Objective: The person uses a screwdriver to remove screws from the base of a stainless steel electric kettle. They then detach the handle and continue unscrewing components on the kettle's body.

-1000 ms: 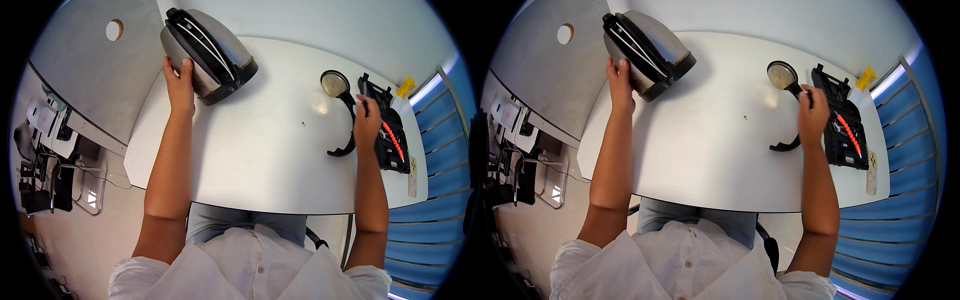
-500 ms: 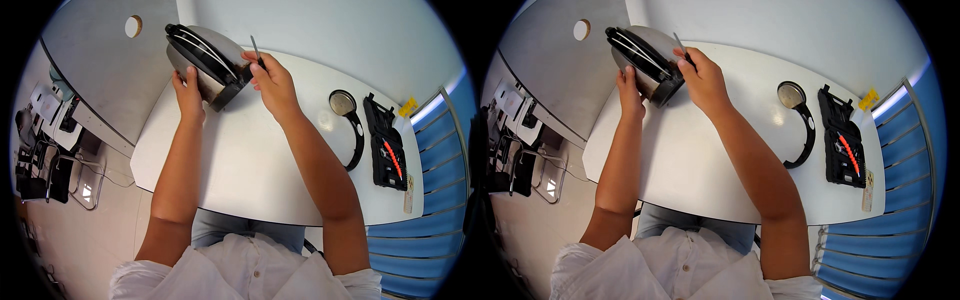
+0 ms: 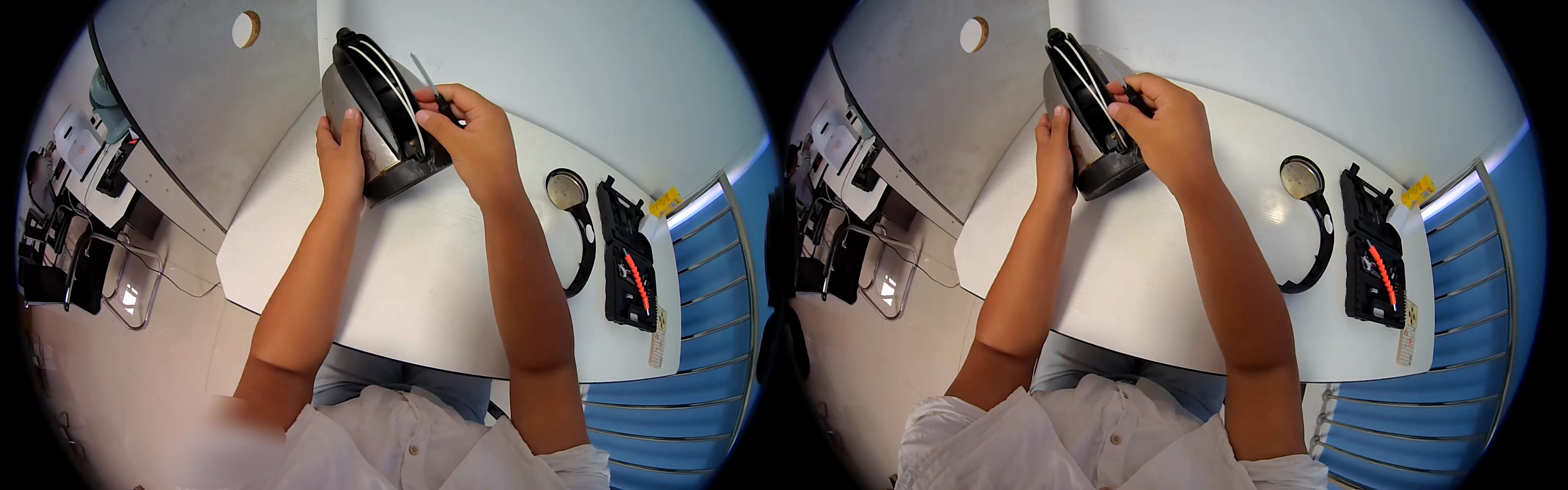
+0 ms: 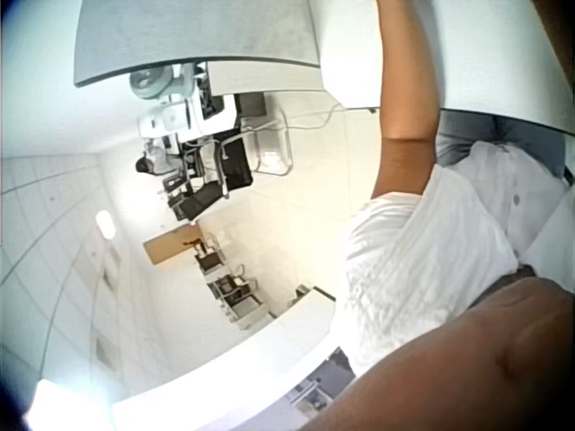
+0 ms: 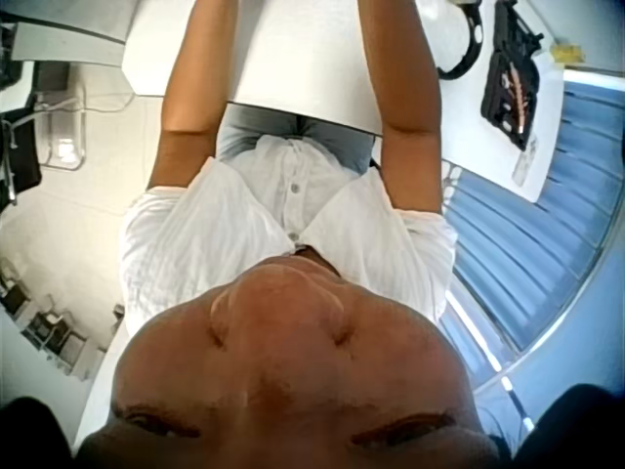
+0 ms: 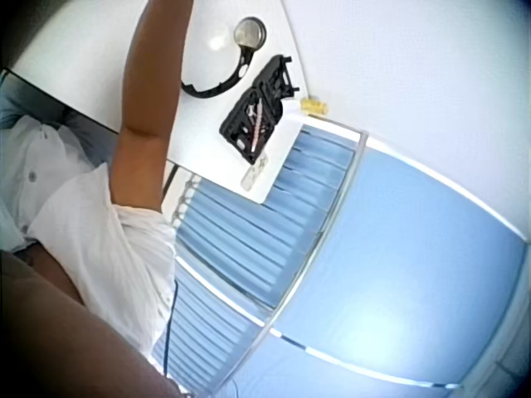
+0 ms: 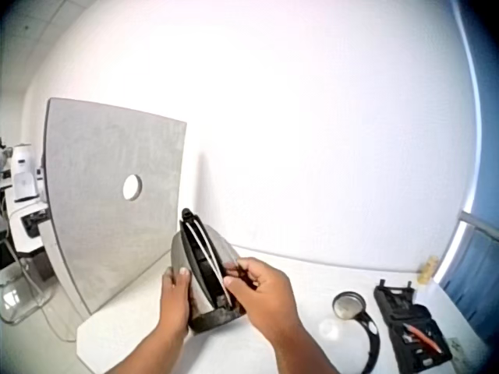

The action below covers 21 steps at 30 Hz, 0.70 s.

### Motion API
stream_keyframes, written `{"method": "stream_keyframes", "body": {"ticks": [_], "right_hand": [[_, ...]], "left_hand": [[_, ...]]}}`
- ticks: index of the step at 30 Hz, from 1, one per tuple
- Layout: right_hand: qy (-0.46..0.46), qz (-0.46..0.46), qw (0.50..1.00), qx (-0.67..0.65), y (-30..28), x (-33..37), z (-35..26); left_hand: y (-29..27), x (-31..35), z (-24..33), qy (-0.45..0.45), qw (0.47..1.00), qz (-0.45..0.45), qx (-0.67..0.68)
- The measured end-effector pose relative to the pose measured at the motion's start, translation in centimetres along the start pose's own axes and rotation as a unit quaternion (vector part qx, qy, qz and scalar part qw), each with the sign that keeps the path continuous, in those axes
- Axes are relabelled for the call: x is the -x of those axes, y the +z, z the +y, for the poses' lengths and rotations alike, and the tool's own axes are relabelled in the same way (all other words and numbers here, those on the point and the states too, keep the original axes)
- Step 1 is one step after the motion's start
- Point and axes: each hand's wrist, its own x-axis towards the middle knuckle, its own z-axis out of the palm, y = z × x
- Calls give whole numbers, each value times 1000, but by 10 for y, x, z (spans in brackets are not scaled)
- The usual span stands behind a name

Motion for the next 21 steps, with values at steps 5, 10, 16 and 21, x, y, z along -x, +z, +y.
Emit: {"method": "stream_keyframes", "body": {"ticks": [5, 10, 16, 21], "right_hand": [[-39, 32, 999, 4, -6, 6, 4], [-62, 38, 997, 2, -7, 6, 10], [-73, 28, 997, 11, -8, 13, 3], [-83, 23, 996, 30, -13, 17, 1]], "left_hand": [[0, 1, -5, 22, 997, -33, -66], [-1, 2, -4, 38, 993, -37, -105], [4, 18, 7, -21, 994, -100, -29], [3, 17, 1, -18, 994, -105, -31]]}}
